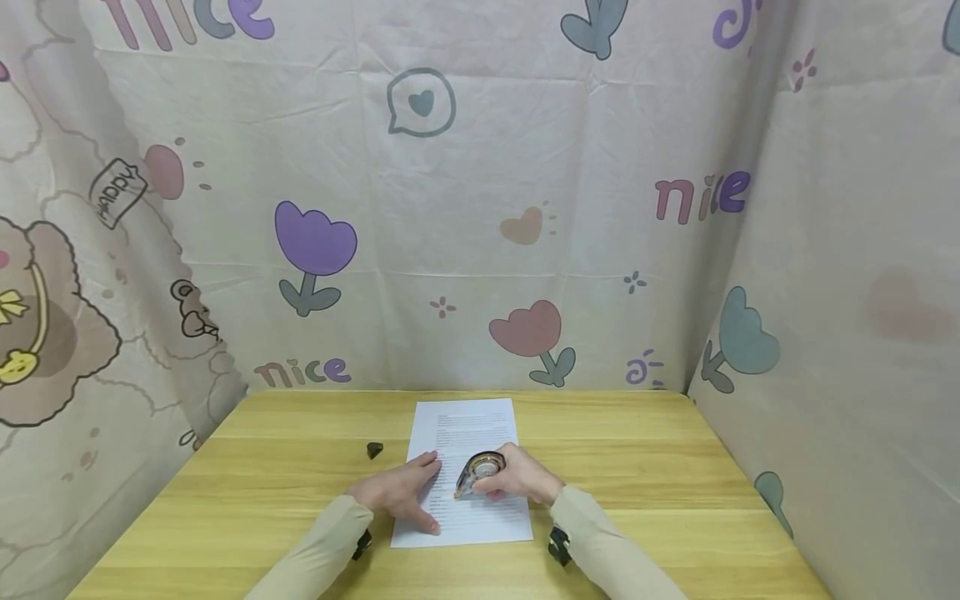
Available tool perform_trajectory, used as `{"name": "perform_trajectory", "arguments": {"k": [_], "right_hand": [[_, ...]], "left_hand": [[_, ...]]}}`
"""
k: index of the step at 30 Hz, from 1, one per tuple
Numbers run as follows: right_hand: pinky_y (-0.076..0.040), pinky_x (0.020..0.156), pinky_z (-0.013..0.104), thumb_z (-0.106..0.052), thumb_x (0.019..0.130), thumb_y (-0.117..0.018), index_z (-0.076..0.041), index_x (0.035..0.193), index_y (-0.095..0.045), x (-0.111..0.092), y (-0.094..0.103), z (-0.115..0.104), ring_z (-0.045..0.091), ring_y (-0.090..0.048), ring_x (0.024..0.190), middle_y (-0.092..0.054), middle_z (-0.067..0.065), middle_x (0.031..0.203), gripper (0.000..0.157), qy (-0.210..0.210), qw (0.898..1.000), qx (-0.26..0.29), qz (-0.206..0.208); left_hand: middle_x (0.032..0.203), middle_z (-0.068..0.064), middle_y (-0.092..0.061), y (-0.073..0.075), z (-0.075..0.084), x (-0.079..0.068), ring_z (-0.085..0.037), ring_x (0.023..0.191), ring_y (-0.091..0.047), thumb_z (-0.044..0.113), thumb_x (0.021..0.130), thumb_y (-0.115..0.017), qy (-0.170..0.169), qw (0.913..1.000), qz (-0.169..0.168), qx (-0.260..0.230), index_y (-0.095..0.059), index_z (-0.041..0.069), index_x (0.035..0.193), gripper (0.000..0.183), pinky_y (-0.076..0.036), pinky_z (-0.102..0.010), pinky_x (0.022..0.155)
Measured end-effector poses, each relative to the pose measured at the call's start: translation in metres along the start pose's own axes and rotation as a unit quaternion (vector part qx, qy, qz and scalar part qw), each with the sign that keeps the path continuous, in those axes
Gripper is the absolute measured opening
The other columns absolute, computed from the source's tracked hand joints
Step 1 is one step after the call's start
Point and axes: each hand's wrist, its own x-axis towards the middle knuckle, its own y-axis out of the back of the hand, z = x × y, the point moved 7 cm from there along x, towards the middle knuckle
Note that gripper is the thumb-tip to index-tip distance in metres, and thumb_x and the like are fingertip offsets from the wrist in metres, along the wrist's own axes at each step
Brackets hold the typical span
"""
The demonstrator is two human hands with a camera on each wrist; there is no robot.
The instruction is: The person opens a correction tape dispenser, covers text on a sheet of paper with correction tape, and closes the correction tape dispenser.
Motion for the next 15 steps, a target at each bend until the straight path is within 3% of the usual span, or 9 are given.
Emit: {"name": "perform_trajectory", "arguments": {"k": [15], "right_hand": [[-0.061,0.064,0.034,-0.009,0.08,-0.08,-0.004,0.094,-0.074,-0.0043,0.0034,0.0,0.014,-0.065,0.069,-0.073,0.006,0.081,0.016,-0.004,1.0,0.02,-0.004]], "left_hand": [[0.16,-0.019,-0.026,0.0014,0.0017,-0.0013,-0.033,0.148,-0.026,0.05,0.069,-0.085,-0.008,0.9999,0.001,0.012,-0.035,-0.002,0.149,0.109,-0.026,-0.045,0.121]]}}
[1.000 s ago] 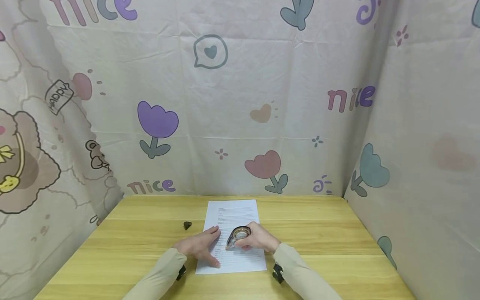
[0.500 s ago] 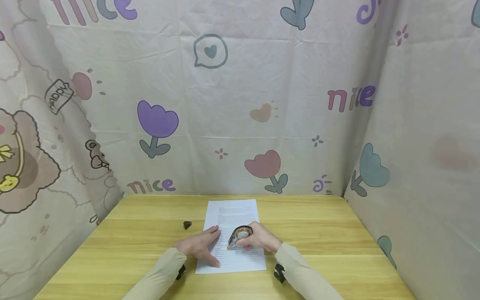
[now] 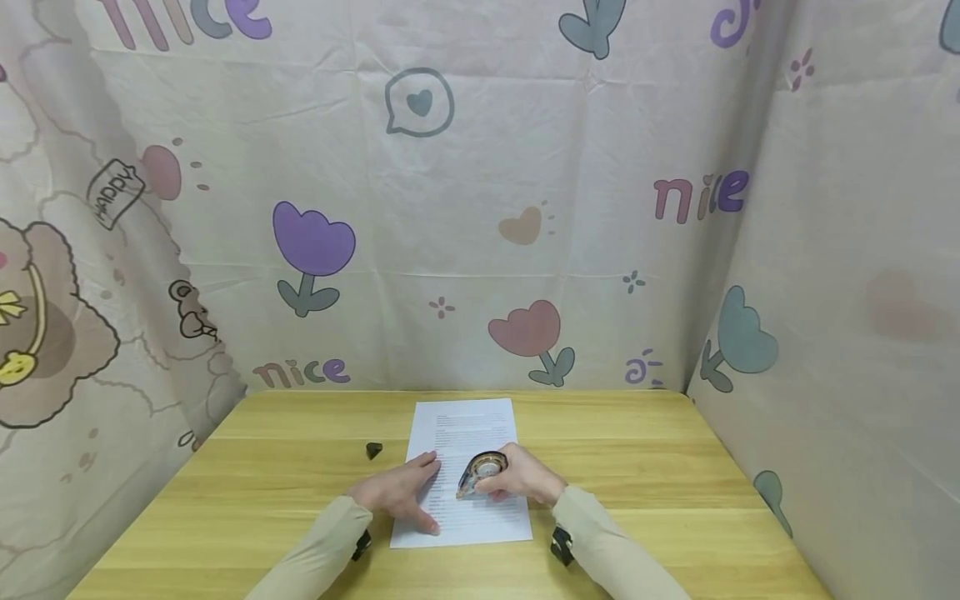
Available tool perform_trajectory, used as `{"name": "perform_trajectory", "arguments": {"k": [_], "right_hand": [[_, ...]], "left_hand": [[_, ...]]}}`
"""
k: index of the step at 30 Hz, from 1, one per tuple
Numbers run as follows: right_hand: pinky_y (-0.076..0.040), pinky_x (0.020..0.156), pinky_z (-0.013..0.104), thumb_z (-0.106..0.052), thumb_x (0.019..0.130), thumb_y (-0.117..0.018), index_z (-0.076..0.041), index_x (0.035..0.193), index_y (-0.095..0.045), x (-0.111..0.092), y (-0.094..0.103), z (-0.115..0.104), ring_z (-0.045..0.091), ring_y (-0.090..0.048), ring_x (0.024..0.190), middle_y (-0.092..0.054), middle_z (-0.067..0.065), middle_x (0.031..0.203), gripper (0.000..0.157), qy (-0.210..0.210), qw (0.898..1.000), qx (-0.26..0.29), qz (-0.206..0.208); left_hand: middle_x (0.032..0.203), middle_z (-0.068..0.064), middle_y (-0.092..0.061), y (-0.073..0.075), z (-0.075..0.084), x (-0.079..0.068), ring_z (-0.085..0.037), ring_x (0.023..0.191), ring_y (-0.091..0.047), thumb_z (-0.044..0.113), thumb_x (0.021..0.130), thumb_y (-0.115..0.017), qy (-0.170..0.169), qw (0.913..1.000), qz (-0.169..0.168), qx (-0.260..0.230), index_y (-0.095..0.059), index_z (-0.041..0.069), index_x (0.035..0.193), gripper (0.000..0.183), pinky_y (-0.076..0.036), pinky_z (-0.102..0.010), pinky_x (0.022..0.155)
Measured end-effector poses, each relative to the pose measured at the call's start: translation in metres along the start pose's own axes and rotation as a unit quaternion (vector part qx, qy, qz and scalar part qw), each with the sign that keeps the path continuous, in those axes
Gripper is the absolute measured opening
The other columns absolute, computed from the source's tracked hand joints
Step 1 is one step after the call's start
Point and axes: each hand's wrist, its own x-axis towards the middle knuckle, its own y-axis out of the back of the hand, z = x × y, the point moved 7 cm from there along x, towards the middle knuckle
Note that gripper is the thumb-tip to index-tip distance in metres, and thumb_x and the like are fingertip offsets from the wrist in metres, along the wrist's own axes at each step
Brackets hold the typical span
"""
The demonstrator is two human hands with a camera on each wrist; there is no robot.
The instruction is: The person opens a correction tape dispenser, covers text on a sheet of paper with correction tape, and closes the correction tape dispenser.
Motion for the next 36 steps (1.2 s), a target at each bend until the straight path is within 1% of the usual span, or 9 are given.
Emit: {"name": "perform_trajectory", "arguments": {"k": [5,15,29,36], "right_hand": [[-0.061,0.064,0.032,-0.01,0.079,-0.08,-0.005,0.094,-0.075,-0.0005,0.0018,0.0036,0.013,-0.066,0.07,-0.074,0.005,0.082,0.016,-0.003,1.0,0.007,0.002],[-0.061,0.064,0.034,-0.01,0.079,-0.08,-0.004,0.095,-0.074,-0.0002,0.0029,0.0045,0.014,-0.067,0.071,-0.074,0.006,0.083,0.018,-0.007,1.0,0.007,0.006],[-0.059,0.061,0.029,-0.01,0.08,-0.08,-0.006,0.093,-0.076,-0.002,0.0038,0.0047,0.011,-0.064,0.068,-0.074,0.005,0.08,0.014,0.006,1.0,0.001,0.004],[-0.061,0.064,0.033,-0.01,0.081,-0.079,-0.002,0.095,-0.075,-0.0038,0.0028,0.0035,0.014,-0.067,0.07,-0.075,0.009,0.083,0.017,0.005,1.0,0.012,-0.002]], "left_hand": [[0.16,-0.018,-0.026,-0.0002,0.0007,0.0,-0.033,0.148,-0.026,0.049,0.069,-0.086,0.0,1.0,-0.001,-0.003,-0.035,-0.001,0.149,0.108,-0.026,-0.046,0.121],[0.161,-0.018,-0.025,-0.001,-0.0006,0.0009,-0.033,0.149,-0.024,0.05,0.068,-0.086,0.001,1.0,-0.001,-0.01,-0.034,-0.001,0.15,0.11,-0.025,-0.046,0.121],[0.161,-0.017,-0.024,-0.0022,-0.0025,0.0027,-0.033,0.149,-0.024,0.052,0.067,-0.086,0.012,0.9999,-0.005,-0.01,-0.033,0.001,0.151,0.111,-0.025,-0.046,0.121],[0.161,-0.017,-0.024,-0.0014,-0.002,0.002,-0.033,0.149,-0.024,0.052,0.067,-0.086,0.012,0.9998,-0.006,-0.013,-0.033,0.002,0.151,0.111,-0.025,-0.046,0.121]]}}
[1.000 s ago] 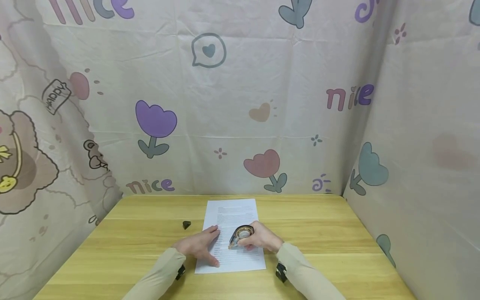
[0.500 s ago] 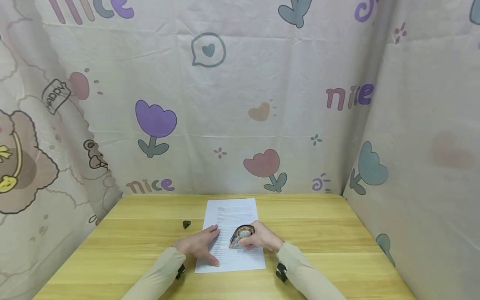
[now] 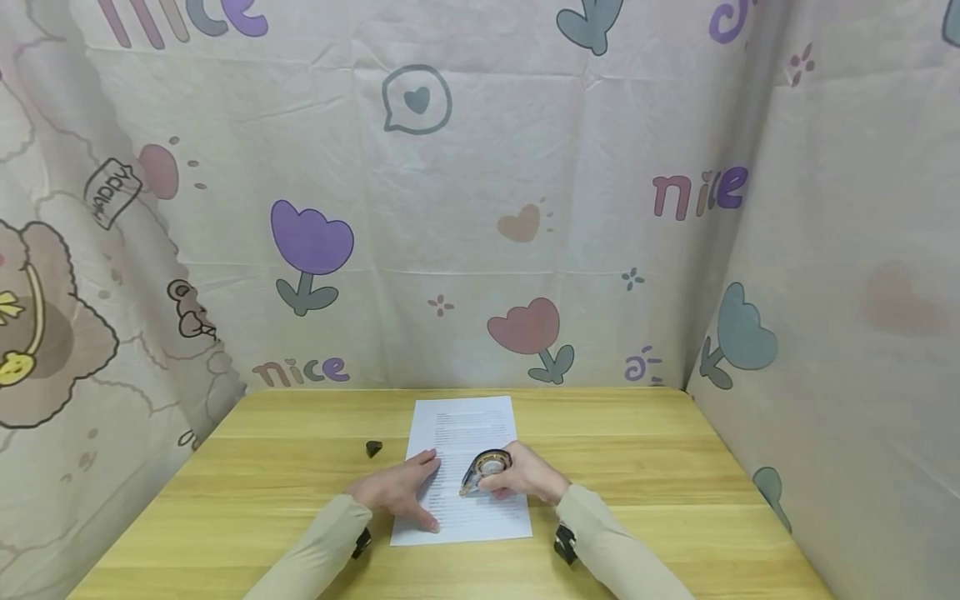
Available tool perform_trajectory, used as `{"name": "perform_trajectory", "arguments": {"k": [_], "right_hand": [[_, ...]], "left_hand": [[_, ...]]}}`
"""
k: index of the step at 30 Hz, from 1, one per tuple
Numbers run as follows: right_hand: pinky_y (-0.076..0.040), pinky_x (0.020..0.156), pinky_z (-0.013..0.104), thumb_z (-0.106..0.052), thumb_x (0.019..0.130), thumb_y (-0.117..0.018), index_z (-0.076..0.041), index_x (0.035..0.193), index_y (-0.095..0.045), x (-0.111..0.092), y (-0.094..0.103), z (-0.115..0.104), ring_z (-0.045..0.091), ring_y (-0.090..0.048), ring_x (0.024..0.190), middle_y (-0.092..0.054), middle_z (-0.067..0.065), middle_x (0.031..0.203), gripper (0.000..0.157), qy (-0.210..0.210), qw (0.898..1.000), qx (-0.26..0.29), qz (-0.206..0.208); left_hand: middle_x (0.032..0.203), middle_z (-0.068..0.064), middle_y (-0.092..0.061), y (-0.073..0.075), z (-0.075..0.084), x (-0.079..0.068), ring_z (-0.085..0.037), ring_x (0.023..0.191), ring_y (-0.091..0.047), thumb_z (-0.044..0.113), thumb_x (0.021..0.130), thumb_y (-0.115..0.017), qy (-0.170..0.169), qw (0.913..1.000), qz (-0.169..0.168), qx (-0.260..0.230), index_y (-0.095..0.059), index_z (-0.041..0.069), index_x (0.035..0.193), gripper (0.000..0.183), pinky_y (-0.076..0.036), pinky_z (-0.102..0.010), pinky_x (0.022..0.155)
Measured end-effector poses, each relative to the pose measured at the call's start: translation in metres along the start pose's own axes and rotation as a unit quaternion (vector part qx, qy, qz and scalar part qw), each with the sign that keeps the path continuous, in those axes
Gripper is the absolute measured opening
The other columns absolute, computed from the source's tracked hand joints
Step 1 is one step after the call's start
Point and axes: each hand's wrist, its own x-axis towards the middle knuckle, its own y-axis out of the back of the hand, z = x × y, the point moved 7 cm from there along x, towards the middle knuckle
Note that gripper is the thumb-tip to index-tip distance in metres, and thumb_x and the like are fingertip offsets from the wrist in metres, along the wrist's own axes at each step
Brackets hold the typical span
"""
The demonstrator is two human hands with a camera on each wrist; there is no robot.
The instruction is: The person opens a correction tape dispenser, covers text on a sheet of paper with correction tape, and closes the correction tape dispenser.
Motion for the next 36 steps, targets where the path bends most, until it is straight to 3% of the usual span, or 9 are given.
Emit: {"name": "perform_trajectory", "arguments": {"k": [16,36], "right_hand": [[-0.062,0.068,0.038,-0.007,0.08,-0.079,0.0,0.097,-0.073,-0.0028,0.0029,0.0041,0.021,-0.07,0.075,-0.075,0.012,0.086,0.02,-0.014,1.0,0.019,0.004],[-0.062,0.067,0.036,-0.009,0.08,-0.079,0.001,0.096,-0.071,-0.0063,0.0087,0.0069,0.017,-0.068,0.074,-0.074,0.009,0.084,0.02,-0.016,1.0,0.018,0.006]], "left_hand": [[0.16,-0.018,-0.025,-0.0002,0.0016,-0.0007,-0.034,0.148,-0.025,0.048,0.068,-0.086,-0.007,1.0,0.001,0.0,-0.035,-0.001,0.15,0.108,-0.025,-0.046,0.121],[0.16,-0.019,-0.025,0.0,0.0021,-0.0004,-0.034,0.148,-0.025,0.048,0.068,-0.086,-0.014,0.9999,0.007,0.003,-0.035,-0.001,0.149,0.108,-0.025,-0.047,0.121]]}}
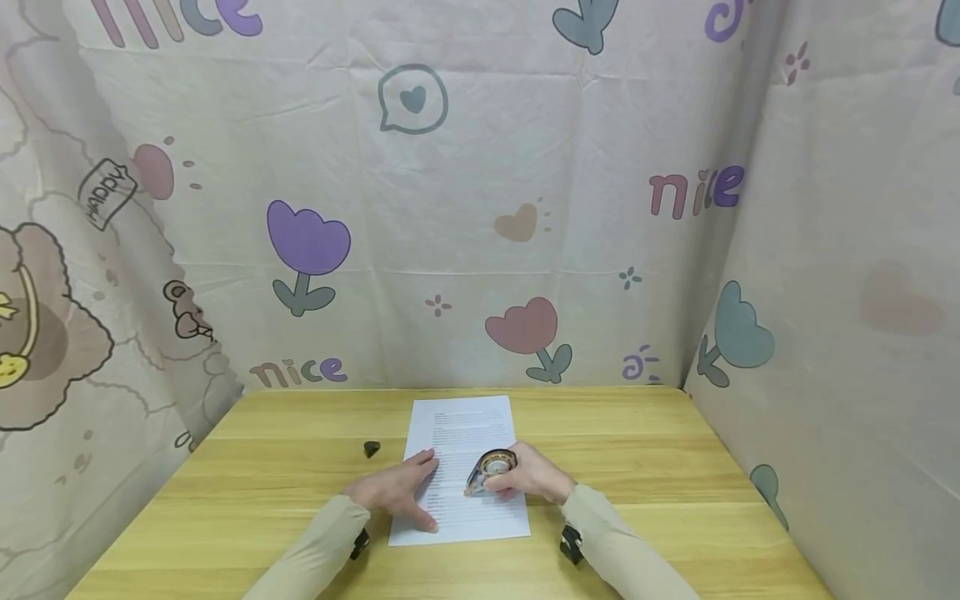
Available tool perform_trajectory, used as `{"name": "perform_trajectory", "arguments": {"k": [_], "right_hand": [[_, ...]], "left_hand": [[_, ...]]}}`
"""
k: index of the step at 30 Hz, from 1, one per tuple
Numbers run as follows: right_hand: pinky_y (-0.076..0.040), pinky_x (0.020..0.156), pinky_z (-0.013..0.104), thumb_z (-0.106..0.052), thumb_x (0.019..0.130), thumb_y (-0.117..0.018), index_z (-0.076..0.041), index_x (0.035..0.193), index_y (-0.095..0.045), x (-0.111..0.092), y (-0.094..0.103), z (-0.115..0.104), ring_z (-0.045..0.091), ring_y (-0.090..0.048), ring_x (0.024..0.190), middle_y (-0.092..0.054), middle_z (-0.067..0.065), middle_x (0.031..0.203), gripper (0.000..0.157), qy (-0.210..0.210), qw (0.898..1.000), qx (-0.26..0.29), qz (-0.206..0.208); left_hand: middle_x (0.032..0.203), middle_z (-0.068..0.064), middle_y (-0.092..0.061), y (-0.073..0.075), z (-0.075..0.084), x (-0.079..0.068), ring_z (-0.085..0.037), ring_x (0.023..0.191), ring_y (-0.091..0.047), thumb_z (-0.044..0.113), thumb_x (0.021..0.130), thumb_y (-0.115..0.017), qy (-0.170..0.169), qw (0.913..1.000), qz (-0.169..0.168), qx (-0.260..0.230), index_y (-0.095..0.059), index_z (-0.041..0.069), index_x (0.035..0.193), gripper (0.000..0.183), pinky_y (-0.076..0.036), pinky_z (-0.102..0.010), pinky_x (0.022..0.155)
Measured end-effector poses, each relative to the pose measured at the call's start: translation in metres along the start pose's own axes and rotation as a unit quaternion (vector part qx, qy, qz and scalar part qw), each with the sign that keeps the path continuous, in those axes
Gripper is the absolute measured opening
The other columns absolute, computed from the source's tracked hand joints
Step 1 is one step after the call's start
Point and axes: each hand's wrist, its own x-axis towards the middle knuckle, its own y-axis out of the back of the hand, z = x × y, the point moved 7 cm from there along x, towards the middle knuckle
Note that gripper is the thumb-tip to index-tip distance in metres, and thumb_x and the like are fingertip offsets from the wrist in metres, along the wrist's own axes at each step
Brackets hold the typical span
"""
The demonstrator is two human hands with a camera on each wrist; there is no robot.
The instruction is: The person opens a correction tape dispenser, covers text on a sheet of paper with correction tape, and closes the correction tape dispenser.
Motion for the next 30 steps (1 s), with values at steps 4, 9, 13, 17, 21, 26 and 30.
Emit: {"name": "perform_trajectory", "arguments": {"k": [4,9,13,17,21,26,30], "right_hand": [[-0.062,0.067,0.035,-0.009,0.08,-0.079,0.002,0.096,-0.071,0.0001,0.0006,0.001,0.016,-0.067,0.074,-0.074,0.009,0.084,0.02,0.001,1.0,0.001,-0.001],[-0.062,0.068,0.036,-0.008,0.08,-0.079,0.002,0.096,-0.07,0.0,0.0012,0.0011,0.017,-0.067,0.074,-0.074,0.009,0.084,0.021,-0.001,1.0,0.003,0.0],[-0.062,0.068,0.036,-0.008,0.08,-0.079,0.002,0.096,-0.07,-0.0006,0.0017,0.0011,0.017,-0.067,0.074,-0.074,0.01,0.084,0.021,-0.005,1.0,0.002,0.002],[-0.062,0.069,0.036,-0.008,0.08,-0.079,0.003,0.097,-0.069,-0.0017,0.0026,0.0013,0.018,-0.068,0.074,-0.073,0.009,0.084,0.022,-0.007,1.0,0.005,0.005],[-0.062,0.069,0.037,-0.008,0.08,-0.079,0.003,0.096,-0.069,-0.0029,0.0034,0.0017,0.018,-0.068,0.073,-0.073,0.01,0.084,0.022,-0.009,1.0,0.008,0.006],[-0.062,0.069,0.036,-0.009,0.08,-0.079,0.003,0.097,-0.069,-0.0037,0.0042,0.0022,0.018,-0.068,0.073,-0.074,0.01,0.085,0.023,-0.009,1.0,0.007,0.003],[-0.062,0.068,0.035,-0.01,0.08,-0.079,0.003,0.098,-0.069,-0.0041,0.0056,0.0027,0.017,-0.068,0.074,-0.074,0.009,0.086,0.024,-0.009,1.0,0.004,0.002]], "left_hand": [[0.16,-0.019,-0.025,0.0002,-0.0002,-0.0004,-0.034,0.148,-0.025,0.048,0.068,-0.086,-0.001,1.0,0.001,0.0,-0.036,-0.001,0.149,0.108,-0.025,-0.047,0.121],[0.16,-0.019,-0.025,0.0008,-0.0007,-0.0006,-0.035,0.148,-0.025,0.048,0.068,-0.086,-0.003,1.0,0.002,-0.003,-0.035,-0.002,0.149,0.108,-0.025,-0.048,0.121],[0.16,-0.019,-0.025,0.0008,0.0001,-0.001,-0.035,0.148,-0.025,0.048,0.069,-0.086,-0.002,1.0,-0.001,-0.002,-0.035,-0.002,0.149,0.108,-0.025,-0.048,0.121],[0.161,-0.018,-0.024,0.0008,0.0005,-0.0012,-0.034,0.148,-0.024,0.048,0.069,-0.086,-0.002,1.0,-0.003,-0.005,-0.035,-0.001,0.15,0.107,-0.025,-0.048,0.121],[0.161,-0.018,-0.024,0.0004,-0.0001,-0.0004,-0.034,0.149,-0.024,0.048,0.069,-0.086,0.001,1.0,-0.004,-0.006,-0.035,-0.001,0.15,0.107,-0.025,-0.048,0.121],[0.161,-0.016,-0.023,-0.0005,-0.0022,0.0005,-0.033,0.149,-0.024,0.049,0.069,-0.086,0.009,0.9999,-0.009,-0.008,-0.034,0.001,0.151,0.108,-0.025,-0.048,0.121],[0.162,-0.016,-0.023,-0.001,-0.0035,0.0009,-0.033,0.149,-0.024,0.05,0.069,-0.085,0.012,0.9999,-0.008,-0.009,-0.034,0.002,0.151,0.108,-0.025,-0.047,0.121]]}}
